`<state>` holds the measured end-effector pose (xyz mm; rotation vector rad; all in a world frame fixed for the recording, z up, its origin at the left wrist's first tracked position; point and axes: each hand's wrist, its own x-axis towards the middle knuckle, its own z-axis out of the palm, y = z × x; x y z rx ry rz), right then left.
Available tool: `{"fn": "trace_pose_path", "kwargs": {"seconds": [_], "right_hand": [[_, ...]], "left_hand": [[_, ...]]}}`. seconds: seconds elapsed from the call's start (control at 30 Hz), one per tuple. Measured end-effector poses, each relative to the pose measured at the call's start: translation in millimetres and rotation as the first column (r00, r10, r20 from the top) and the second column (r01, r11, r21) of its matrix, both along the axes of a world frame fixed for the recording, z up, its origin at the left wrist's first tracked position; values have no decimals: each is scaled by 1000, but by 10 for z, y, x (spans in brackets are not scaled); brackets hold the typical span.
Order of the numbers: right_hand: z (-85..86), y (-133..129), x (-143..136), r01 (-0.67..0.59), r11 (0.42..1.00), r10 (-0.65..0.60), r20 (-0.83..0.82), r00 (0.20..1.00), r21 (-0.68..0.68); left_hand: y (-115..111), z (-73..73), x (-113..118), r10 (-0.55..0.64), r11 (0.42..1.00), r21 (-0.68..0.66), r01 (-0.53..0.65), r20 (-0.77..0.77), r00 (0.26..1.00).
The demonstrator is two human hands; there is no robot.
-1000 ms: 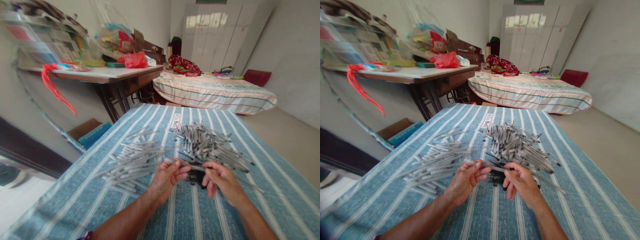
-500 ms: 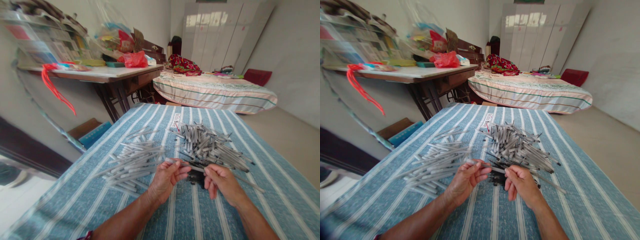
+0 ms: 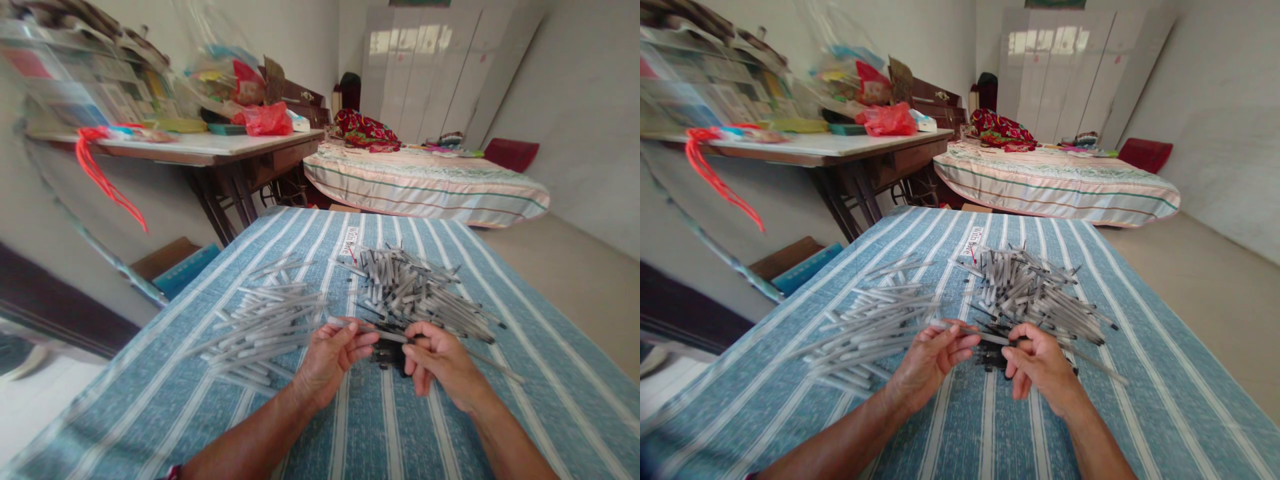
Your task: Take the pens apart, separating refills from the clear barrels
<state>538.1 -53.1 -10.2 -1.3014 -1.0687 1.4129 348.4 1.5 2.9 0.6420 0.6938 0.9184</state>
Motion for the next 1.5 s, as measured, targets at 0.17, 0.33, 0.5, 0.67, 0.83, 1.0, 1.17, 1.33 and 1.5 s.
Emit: {"fn": "trace_pose_path", "kwargs": {"seconds": [0.17, 0.33, 0.5, 0.67, 0.83, 1.0, 1.17, 1.33, 1.5], "right_hand": [[-23, 5, -24, 25, 1000, -24, 31, 999, -11], [-3, 25, 5, 83, 997, -82, 76, 994, -7], [13, 31, 89, 149, 988, -151, 153, 977, 28], [-31, 57, 134, 190, 982, -187, 321, 929, 23], [18, 51, 114, 179, 979, -202, 386, 900, 95], [88, -20, 33, -8, 991, -45, 382, 923, 134], [66, -43, -53, -168, 983, 127, 398, 909, 72], [29, -37, -93, -187, 982, 157, 412, 898, 33], [18, -38, -76, -199, 979, 170, 391, 904, 34]], "left_hand": [[-11, 6, 20, -4, 1000, -9, 3, -20, 1000], [19, 22, 14, 24, 1000, -14, -24, -48, 999], [53, 13, -13, 58, 998, -20, -60, -103, 993], [44, -24, -9, 27, 1000, 2, -27, -152, 988], [37, -33, -1, 10, 1000, 20, -6, -170, 985], [20, -28, 8, -10, 999, 29, 16, -183, 983], [-4, -28, 18, -37, 999, 31, 44, -175, 984], [-21, -25, 31, -43, 998, 35, 50, -172, 984], [3, -35, 17, -63, 996, 50, 72, -166, 984]]}}
